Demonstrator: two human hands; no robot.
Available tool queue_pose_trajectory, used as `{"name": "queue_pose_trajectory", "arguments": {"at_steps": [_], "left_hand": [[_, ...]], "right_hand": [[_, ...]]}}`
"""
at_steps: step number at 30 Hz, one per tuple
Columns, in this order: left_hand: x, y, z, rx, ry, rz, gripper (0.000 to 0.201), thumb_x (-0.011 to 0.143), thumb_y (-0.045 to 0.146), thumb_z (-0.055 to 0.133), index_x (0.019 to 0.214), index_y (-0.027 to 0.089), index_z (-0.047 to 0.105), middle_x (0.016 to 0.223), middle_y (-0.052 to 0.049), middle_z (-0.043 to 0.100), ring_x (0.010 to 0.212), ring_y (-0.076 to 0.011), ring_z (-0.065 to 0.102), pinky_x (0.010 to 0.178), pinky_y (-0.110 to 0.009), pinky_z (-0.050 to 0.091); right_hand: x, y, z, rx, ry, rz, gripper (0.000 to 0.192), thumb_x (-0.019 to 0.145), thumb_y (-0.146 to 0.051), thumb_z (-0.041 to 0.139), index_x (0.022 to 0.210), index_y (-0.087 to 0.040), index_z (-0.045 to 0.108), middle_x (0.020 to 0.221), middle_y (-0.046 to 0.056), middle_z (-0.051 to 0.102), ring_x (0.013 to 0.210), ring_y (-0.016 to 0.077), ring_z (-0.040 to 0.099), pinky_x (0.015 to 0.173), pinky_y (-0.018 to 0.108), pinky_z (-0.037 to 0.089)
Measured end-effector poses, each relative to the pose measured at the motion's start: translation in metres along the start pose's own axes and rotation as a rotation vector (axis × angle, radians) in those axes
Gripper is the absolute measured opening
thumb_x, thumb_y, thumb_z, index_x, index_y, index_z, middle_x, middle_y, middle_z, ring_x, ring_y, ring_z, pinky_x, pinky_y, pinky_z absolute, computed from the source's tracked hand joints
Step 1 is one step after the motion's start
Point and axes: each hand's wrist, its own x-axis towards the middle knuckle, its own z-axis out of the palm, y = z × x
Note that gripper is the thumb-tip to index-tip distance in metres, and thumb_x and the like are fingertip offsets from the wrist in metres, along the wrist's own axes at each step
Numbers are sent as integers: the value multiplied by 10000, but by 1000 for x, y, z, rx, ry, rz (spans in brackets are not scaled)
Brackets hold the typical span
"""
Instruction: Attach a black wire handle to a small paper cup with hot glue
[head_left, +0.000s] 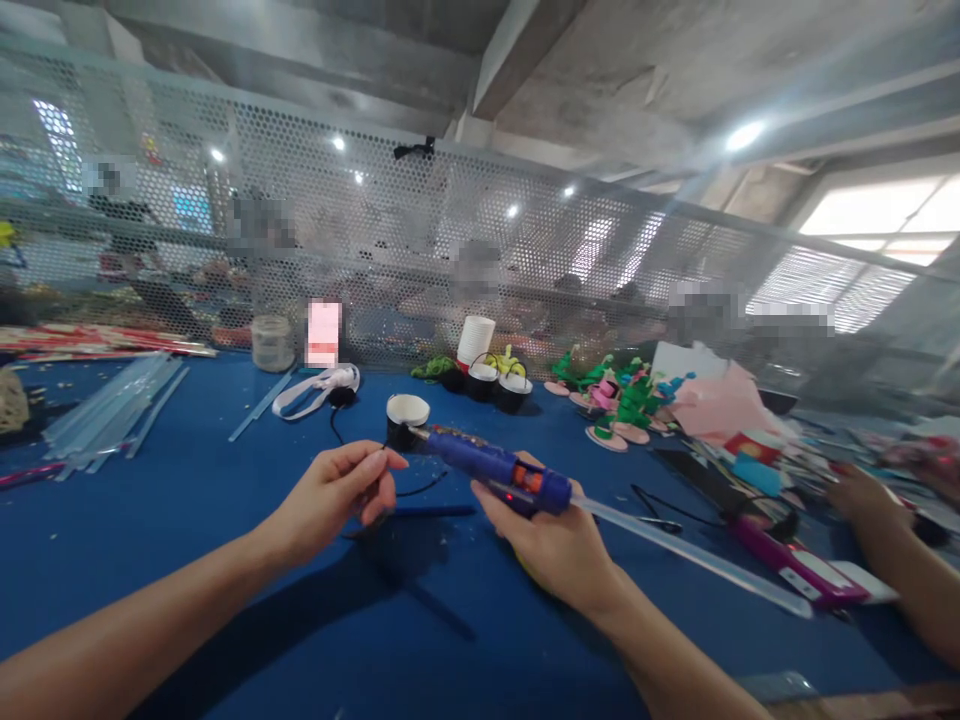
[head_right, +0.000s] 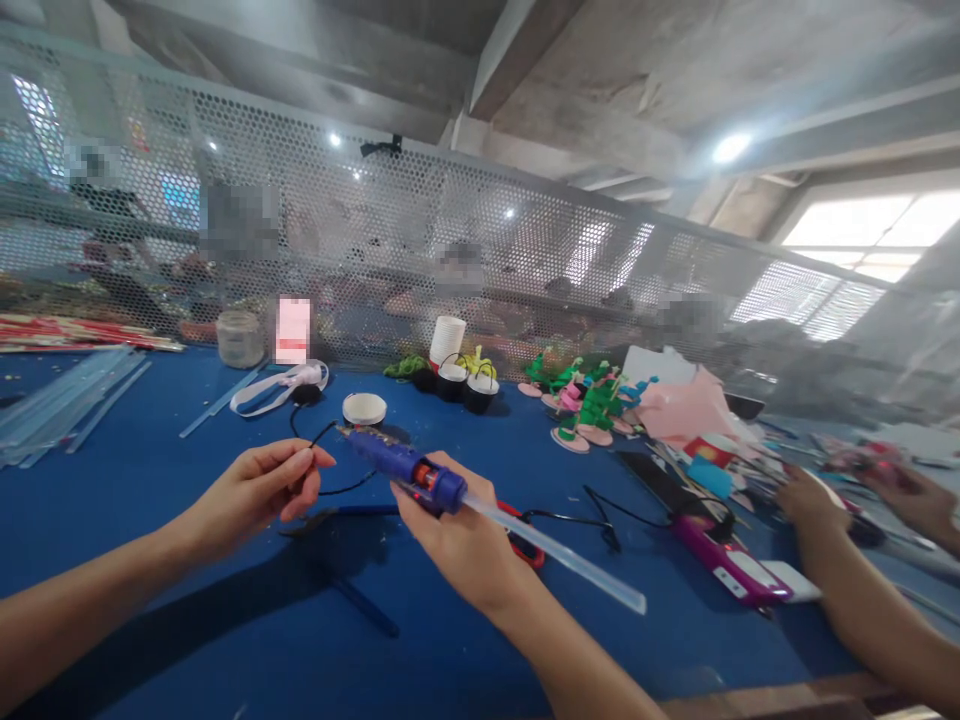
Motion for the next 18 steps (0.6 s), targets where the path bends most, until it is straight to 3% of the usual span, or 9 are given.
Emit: {"name": "queue_pose_trajectory", "arguments": {"at_steps": [5,9,13,18], "left_hand": [[2,3,-4,-339,66,-64,156,785,178,433,744,112,568,486,21,475,408,-41,405,409,-145,315],[5,4,-8,-570,115,-111,184,791,117,391,732,91,564,505,10,470,420,-43,416,421,-147,359],[6,4,-8,-631,94,-133,200,797,107,375,725,86,560,498,8,462,414,-44,408,407,-144,367],[5,5,-6,-627,88,-135,212,805,111,361,726,84,556,486,16,446,403,-41,404,399,-142,357]], "right_hand": [[0,2,-7,-7,3,64,191,716,-329,503,623,-178,575,454,-25,529,359,103,479,399,219,413],[-3,4,-5,-41,41,52,166,703,-329,527,638,-181,565,448,-28,528,412,120,514,450,228,440],[-2,4,-2,-54,62,-46,148,723,-311,508,677,-176,547,604,-1,576,571,135,569,616,252,469],[0,2,-2,-68,55,-83,157,721,-300,501,643,-175,555,597,5,556,578,137,565,607,252,466]]}}
